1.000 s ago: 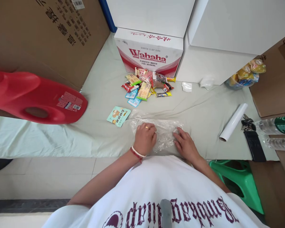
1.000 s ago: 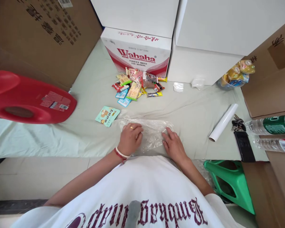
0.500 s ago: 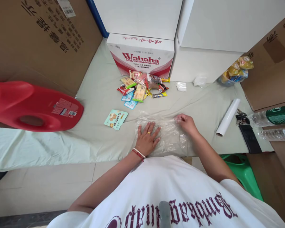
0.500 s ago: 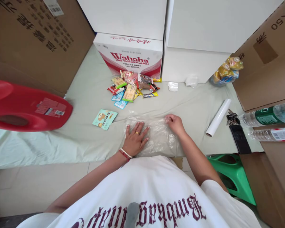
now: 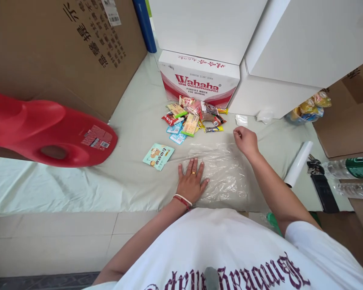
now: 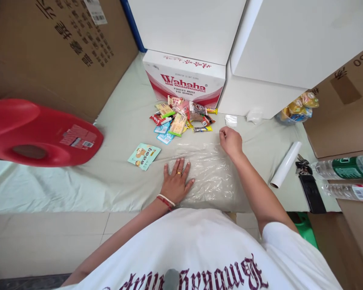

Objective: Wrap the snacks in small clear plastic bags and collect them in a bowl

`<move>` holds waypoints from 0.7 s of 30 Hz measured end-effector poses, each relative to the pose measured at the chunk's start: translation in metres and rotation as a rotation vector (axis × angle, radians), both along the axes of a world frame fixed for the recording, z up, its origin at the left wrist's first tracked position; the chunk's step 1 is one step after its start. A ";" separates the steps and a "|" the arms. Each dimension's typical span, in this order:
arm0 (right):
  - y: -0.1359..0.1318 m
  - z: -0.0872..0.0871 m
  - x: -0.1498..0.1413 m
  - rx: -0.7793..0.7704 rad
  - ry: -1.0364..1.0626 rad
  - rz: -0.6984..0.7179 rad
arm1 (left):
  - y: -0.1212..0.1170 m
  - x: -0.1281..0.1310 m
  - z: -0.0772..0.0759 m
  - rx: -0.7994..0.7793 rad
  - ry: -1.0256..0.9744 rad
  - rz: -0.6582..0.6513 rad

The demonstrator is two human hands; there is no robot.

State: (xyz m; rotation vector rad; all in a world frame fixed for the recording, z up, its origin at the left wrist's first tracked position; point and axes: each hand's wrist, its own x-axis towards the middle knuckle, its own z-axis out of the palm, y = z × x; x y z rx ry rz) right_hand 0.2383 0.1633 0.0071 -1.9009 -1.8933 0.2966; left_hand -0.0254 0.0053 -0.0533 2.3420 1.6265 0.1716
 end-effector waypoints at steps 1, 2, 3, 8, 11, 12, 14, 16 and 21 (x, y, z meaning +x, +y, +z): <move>0.018 0.003 -0.013 -0.014 -0.061 0.055 | 0.000 0.000 0.001 -0.002 -0.003 0.000; 0.036 0.004 -0.025 -0.021 -0.116 0.103 | 0.000 0.000 0.001 -0.005 -0.004 0.002; 0.054 0.005 -0.038 -0.015 -0.162 0.149 | 0.000 0.000 0.002 -0.011 -0.005 0.004; 0.112 -0.007 -0.086 0.030 -0.265 0.311 | 0.001 0.000 0.006 -0.033 -0.021 0.013; 0.123 -0.017 -0.097 0.088 -0.278 0.288 | 0.001 -0.001 0.007 -0.030 -0.038 0.013; 0.126 -0.020 -0.098 0.093 -0.283 0.282 | 0.001 -0.001 0.007 -0.032 -0.039 0.011; 0.130 -0.023 -0.096 0.060 -0.290 0.291 | 0.002 -0.001 0.007 -0.040 -0.035 0.011; 0.135 -0.021 -0.090 0.016 -0.262 0.292 | 0.002 -0.001 0.008 -0.047 -0.028 0.016; 0.120 0.006 -0.059 0.067 0.220 0.174 | 0.003 -0.002 0.009 -0.048 -0.052 0.013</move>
